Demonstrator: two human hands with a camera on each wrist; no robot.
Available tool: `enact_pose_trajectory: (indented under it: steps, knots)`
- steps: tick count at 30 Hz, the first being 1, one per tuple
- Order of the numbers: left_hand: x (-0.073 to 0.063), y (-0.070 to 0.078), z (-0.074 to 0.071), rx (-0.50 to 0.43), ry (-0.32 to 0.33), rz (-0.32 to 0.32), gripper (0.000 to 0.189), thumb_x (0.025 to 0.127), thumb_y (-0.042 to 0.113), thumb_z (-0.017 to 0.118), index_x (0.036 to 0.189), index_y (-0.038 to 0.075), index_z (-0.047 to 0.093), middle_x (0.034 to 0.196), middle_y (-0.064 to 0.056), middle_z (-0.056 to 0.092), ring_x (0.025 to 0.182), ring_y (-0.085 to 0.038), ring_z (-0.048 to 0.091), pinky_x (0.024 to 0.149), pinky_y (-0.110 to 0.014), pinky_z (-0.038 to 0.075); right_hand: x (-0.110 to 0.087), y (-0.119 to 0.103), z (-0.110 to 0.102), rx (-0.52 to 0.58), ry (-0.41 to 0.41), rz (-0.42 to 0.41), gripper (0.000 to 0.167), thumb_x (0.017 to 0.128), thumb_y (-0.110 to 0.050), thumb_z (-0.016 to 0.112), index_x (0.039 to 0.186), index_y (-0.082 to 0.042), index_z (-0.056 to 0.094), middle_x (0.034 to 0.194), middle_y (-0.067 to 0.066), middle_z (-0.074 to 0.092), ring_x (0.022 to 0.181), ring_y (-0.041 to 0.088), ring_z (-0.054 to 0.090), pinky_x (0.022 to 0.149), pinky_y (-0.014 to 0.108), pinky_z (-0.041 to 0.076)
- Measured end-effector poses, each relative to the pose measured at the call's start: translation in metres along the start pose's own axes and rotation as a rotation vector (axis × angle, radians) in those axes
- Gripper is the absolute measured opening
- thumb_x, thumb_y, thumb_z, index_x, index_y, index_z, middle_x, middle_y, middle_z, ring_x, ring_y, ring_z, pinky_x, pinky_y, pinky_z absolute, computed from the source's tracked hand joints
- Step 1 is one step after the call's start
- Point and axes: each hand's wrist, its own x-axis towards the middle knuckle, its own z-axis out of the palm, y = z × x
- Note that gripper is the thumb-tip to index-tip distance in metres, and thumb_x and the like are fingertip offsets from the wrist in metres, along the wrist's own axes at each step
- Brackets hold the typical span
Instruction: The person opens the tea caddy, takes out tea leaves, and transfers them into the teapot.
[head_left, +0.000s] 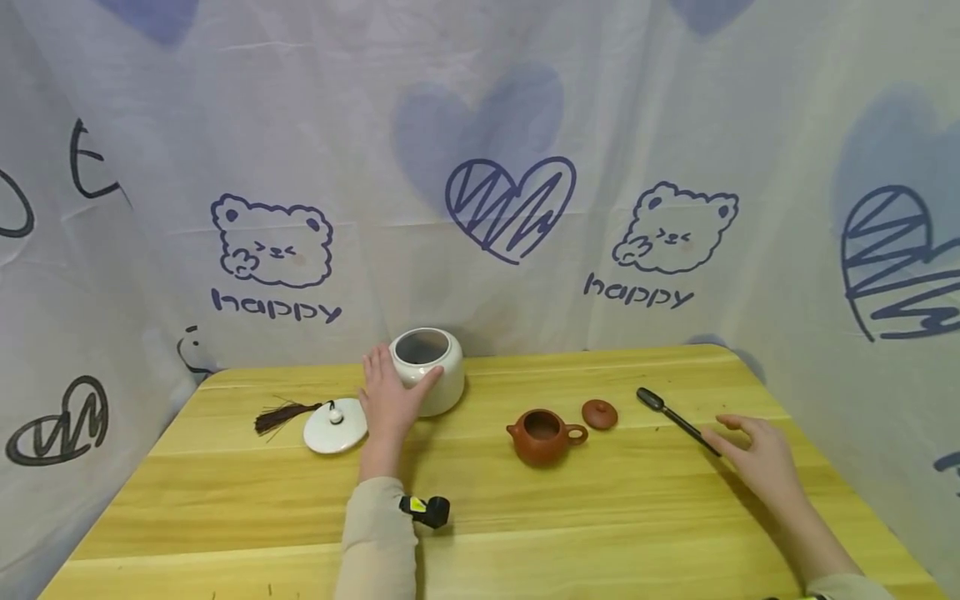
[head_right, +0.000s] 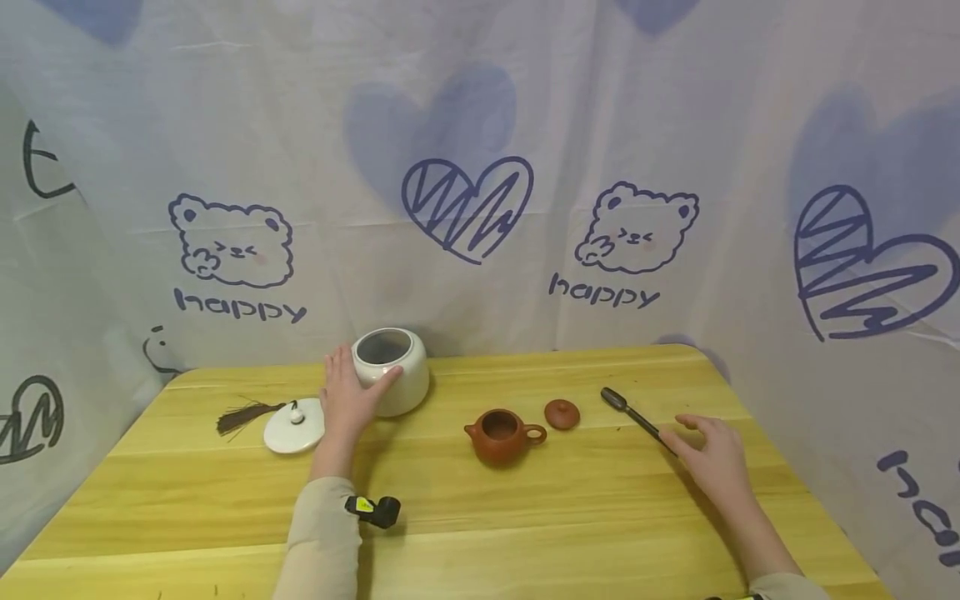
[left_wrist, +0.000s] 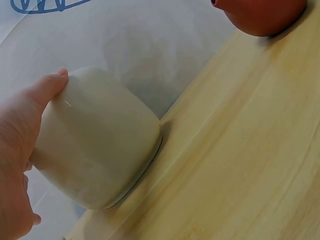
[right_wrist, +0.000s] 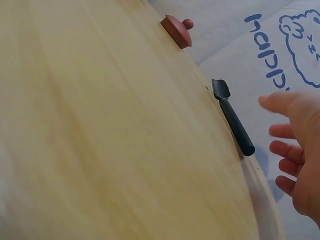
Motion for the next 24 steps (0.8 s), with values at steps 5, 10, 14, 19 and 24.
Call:
enact_pose_trajectory:
  steps: [5,10,14,19,24]
  knots:
    - [0.0,0.0002,-0.0001,-0.013,-0.015,-0.007,0.113,0.08,0.071,0.059,0.157,0.006,0.008,0.165,-0.017,0.007,0.153,-0.033,-0.002,0.115,-0.071,0.007,0.0002,0.0036,0.0003,-0.084,-0.014,-0.038,0.047,0.09,-0.031,0.069,0.117,0.007,0.064,0.115,0.035,0.062,0.11,0.052,0.048,0.097,0.065,0.029]
    - [-0.0006,0.0002,-0.0001,-0.024,-0.021,-0.011,0.113,0.08,0.071,0.06,0.157,0.006,0.008,0.165,-0.015,0.007,0.153,-0.032,-0.003,0.116,-0.07,0.007,-0.0002,0.006,0.0008,-0.133,-0.032,-0.053,0.039,0.086,-0.025,0.073,0.11,0.006,0.068,0.107,0.031,0.067,0.102,0.049,0.054,0.093,0.06,0.03]
    - [-0.0014,0.0006,-0.0006,-0.033,-0.028,-0.01,0.113,0.08,0.071,0.06,0.157,0.006,0.008,0.165,-0.015,0.007,0.153,-0.032,-0.003,0.116,-0.07,0.006,-0.0017,0.006,-0.0004,-0.159,-0.051,-0.018,0.032,0.085,-0.021,0.072,0.104,0.004,0.07,0.105,0.03,0.067,0.101,0.049,0.054,0.088,0.056,0.031]
    - [-0.0004,0.0013,-0.0019,-0.034,-0.028,-0.01,0.114,0.08,0.071,0.06,0.157,0.006,0.008,0.165,-0.015,0.007,0.153,-0.033,-0.002,0.116,-0.069,0.006,-0.002,0.0063,-0.0014,-0.182,-0.095,0.081,0.03,0.087,-0.025,0.068,0.102,0.0,0.071,0.113,0.032,0.063,0.104,0.054,0.047,0.082,0.061,0.036]
    - [-0.0003,0.001,-0.0018,-0.034,-0.021,-0.011,0.113,0.08,0.07,0.061,0.157,0.006,0.008,0.165,-0.015,0.007,0.153,-0.034,-0.001,0.116,-0.069,0.007,-0.0008,0.0063,-0.0016,-0.203,-0.092,0.12,0.029,0.087,-0.026,0.067,0.101,-0.001,0.071,0.114,0.031,0.062,0.104,0.056,0.047,0.079,0.062,0.039]
